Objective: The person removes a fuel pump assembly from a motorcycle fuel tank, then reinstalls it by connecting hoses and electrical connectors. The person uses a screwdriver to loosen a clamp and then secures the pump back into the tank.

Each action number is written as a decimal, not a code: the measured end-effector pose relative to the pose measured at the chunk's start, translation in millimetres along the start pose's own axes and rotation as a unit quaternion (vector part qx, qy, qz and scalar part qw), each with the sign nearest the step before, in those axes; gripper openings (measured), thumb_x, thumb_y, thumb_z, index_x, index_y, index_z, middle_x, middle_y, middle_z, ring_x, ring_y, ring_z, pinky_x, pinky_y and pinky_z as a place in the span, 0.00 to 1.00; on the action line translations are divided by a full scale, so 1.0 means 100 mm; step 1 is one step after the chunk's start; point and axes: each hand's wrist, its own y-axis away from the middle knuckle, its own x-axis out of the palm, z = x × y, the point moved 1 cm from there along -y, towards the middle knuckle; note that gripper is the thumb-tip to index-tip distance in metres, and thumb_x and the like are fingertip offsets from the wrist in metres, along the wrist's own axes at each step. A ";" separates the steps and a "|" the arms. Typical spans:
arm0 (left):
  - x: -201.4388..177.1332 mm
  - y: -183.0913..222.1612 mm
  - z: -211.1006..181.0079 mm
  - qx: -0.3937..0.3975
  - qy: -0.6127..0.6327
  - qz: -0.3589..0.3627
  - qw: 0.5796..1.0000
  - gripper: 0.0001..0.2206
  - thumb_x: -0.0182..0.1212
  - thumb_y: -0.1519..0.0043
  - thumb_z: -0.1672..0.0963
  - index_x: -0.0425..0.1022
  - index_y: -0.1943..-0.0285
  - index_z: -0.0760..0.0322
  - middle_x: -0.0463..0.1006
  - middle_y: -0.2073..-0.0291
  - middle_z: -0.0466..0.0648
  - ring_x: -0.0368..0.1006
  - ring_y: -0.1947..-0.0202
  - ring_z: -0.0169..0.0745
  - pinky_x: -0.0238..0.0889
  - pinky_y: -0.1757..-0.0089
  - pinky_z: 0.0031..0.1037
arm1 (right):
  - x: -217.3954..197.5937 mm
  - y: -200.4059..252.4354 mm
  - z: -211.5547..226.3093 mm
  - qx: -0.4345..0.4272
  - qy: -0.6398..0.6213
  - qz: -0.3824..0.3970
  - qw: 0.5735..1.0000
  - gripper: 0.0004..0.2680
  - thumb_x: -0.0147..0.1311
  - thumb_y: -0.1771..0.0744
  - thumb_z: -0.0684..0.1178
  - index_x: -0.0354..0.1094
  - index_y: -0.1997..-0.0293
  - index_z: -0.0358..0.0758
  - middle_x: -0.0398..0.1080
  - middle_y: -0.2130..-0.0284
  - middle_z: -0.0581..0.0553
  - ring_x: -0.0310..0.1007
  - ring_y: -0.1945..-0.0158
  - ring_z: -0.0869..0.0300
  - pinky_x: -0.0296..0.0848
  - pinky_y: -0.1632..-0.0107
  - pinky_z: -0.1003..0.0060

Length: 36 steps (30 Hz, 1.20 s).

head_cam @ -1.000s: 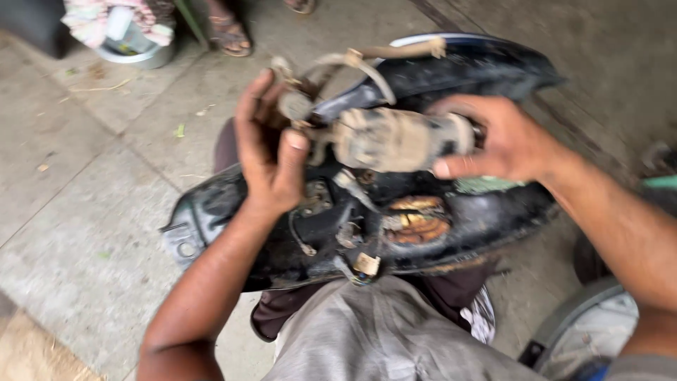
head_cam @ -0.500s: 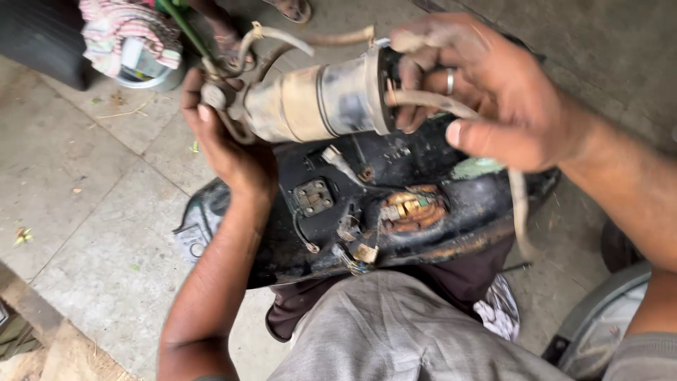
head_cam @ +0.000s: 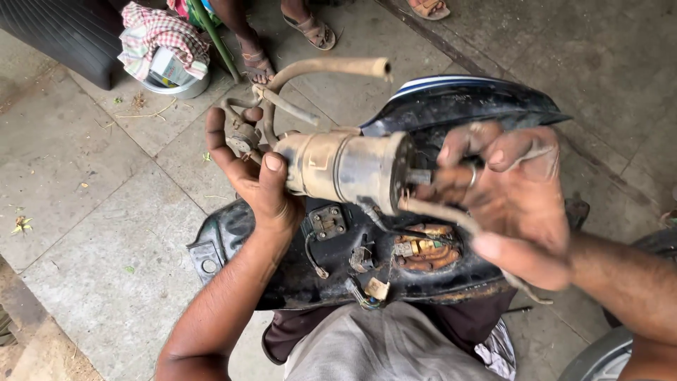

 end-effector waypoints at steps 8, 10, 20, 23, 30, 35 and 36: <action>0.06 0.01 -0.13 -0.064 0.050 0.001 0.997 0.51 0.79 0.44 0.50 0.43 0.16 0.52 0.63 0.34 0.52 0.66 0.39 0.49 0.70 0.44 0.39 | 0.15 0.39 0.03 0.057 -0.137 0.006 0.989 0.20 0.58 0.35 0.44 0.51 0.41 0.51 0.61 0.54 0.34 0.66 0.42 0.40 0.72 0.38 0.29; 0.10 0.06 -0.15 -0.073 0.067 0.008 0.995 0.51 0.80 0.44 0.49 0.43 0.16 0.52 0.63 0.33 0.52 0.67 0.37 0.48 0.71 0.43 0.39 | 0.08 0.43 0.00 0.046 -0.135 0.015 0.990 0.19 0.57 0.35 0.44 0.51 0.42 0.51 0.64 0.57 0.36 0.67 0.45 0.40 0.72 0.41 0.30; 0.18 0.02 -0.14 -0.111 0.074 0.018 0.991 0.53 0.79 0.47 0.46 0.42 0.16 0.52 0.62 0.31 0.56 0.68 0.40 0.52 0.71 0.44 0.44 | -0.12 0.11 -0.30 -0.049 0.134 0.363 0.921 0.06 0.48 0.29 0.46 0.68 0.60 0.34 0.74 0.64 0.42 0.78 0.54 0.52 0.79 0.47 0.55; 0.22 0.13 -0.19 -0.116 0.084 0.014 0.990 0.53 0.78 0.46 0.47 0.42 0.16 0.53 0.61 0.29 0.58 0.67 0.34 0.50 0.70 0.41 0.42 | -0.07 0.14 -0.30 -0.092 0.162 0.327 0.927 0.04 0.53 0.31 0.46 0.68 0.60 0.36 0.74 0.65 0.43 0.78 0.56 0.53 0.80 0.49 0.56; 0.11 0.10 -0.12 -0.102 0.057 0.002 0.993 0.53 0.78 0.46 0.47 0.41 0.16 0.55 0.63 0.34 0.59 0.67 0.42 0.53 0.71 0.46 0.42 | 0.03 0.09 -0.06 -0.223 0.300 0.222 0.900 0.07 0.66 0.35 0.45 0.70 0.61 0.40 0.74 0.68 0.45 0.78 0.60 0.56 0.82 0.54 0.58; -0.09 0.22 -0.13 -0.126 -0.007 -0.014 0.992 0.50 0.77 0.40 0.45 0.43 0.16 0.57 0.64 0.35 0.56 0.65 0.38 0.49 0.67 0.41 0.40 | 0.32 0.09 -0.06 -0.128 0.369 0.120 0.913 0.13 0.69 0.38 0.50 0.68 0.58 0.37 0.71 0.61 0.40 0.75 0.56 0.48 0.78 0.52 0.53; -0.13 0.26 -0.18 -0.124 -0.032 -0.010 0.992 0.49 0.76 0.39 0.44 0.44 0.17 0.57 0.64 0.33 0.55 0.65 0.38 0.47 0.66 0.39 0.39 | 0.40 0.07 -0.09 -0.082 0.389 0.079 0.914 0.17 0.69 0.39 0.53 0.67 0.56 0.35 0.69 0.57 0.37 0.73 0.53 0.44 0.76 0.50 0.49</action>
